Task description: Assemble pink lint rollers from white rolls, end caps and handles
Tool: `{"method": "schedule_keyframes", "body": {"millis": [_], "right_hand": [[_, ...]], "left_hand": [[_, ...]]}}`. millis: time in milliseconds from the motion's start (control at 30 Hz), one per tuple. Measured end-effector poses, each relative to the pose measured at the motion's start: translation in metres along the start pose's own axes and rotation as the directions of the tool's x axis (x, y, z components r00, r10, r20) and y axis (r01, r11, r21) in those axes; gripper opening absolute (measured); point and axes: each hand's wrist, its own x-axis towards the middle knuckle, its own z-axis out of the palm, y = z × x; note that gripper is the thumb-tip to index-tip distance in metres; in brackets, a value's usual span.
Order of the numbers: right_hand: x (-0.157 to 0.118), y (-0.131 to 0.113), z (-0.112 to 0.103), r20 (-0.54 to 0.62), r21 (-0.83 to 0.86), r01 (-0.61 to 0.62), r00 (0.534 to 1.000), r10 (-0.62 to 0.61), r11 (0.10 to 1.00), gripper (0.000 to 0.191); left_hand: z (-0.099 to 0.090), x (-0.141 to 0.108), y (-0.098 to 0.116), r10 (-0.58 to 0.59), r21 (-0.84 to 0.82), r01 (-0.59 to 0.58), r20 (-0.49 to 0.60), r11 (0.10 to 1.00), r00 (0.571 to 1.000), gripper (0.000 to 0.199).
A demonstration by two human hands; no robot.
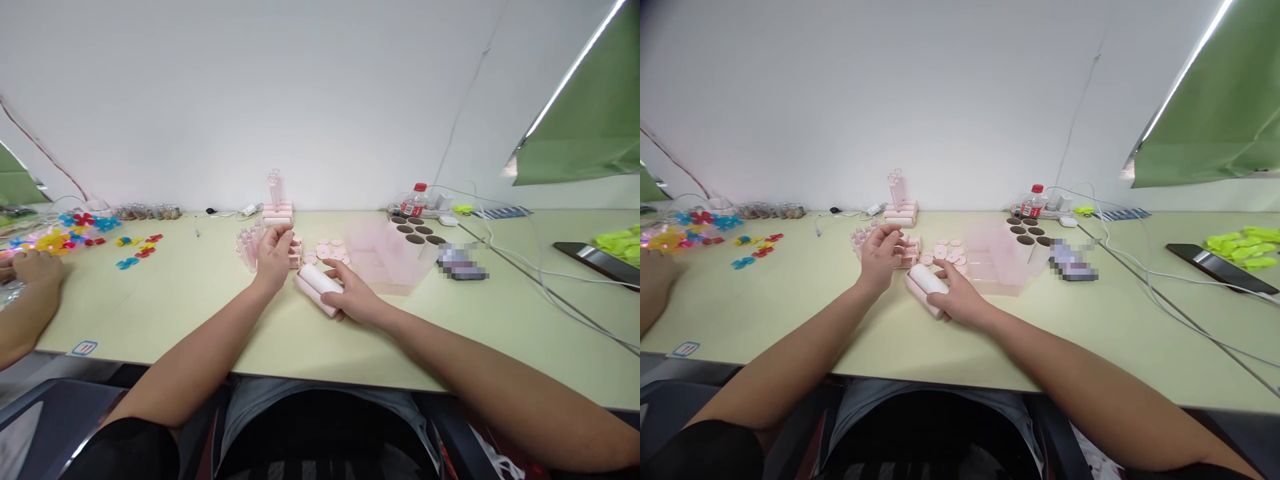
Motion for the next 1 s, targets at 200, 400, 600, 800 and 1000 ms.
{"method": "schedule_keyframes", "body": {"millis": [200,400,600,800,1000], "right_hand": [[0.007,0.008,-0.003,-0.102,-0.258,0.113,0.984,-0.143,0.96,0.047],[0.008,0.01,-0.005,-0.121,-0.468,0.175,0.958,-0.259,0.866,0.047],[0.001,0.003,-0.005,-0.119,-0.556,0.129,0.965,-0.233,0.821,0.044],[-0.004,0.0,-0.002,-0.161,-0.515,0.252,0.91,-0.382,0.819,0.039],[-0.007,0.001,-0.001,-0.141,-0.462,0.414,0.839,-0.526,0.785,0.027]], "left_hand": [[0.003,-0.006,-0.002,0.01,0.033,-0.013,0.088,0.999,0.996,0.017],[0.003,-0.016,0.007,0.143,0.116,-0.167,0.19,0.979,0.971,0.018],[-0.039,0.013,0.048,0.342,0.477,-0.327,0.059,0.816,0.938,0.017],[-0.115,0.047,0.061,0.159,0.74,-0.1,-0.009,0.665,0.987,0.02],[-0.12,0.038,0.045,0.011,0.835,-0.131,0.148,0.535,0.989,0.029]]}}
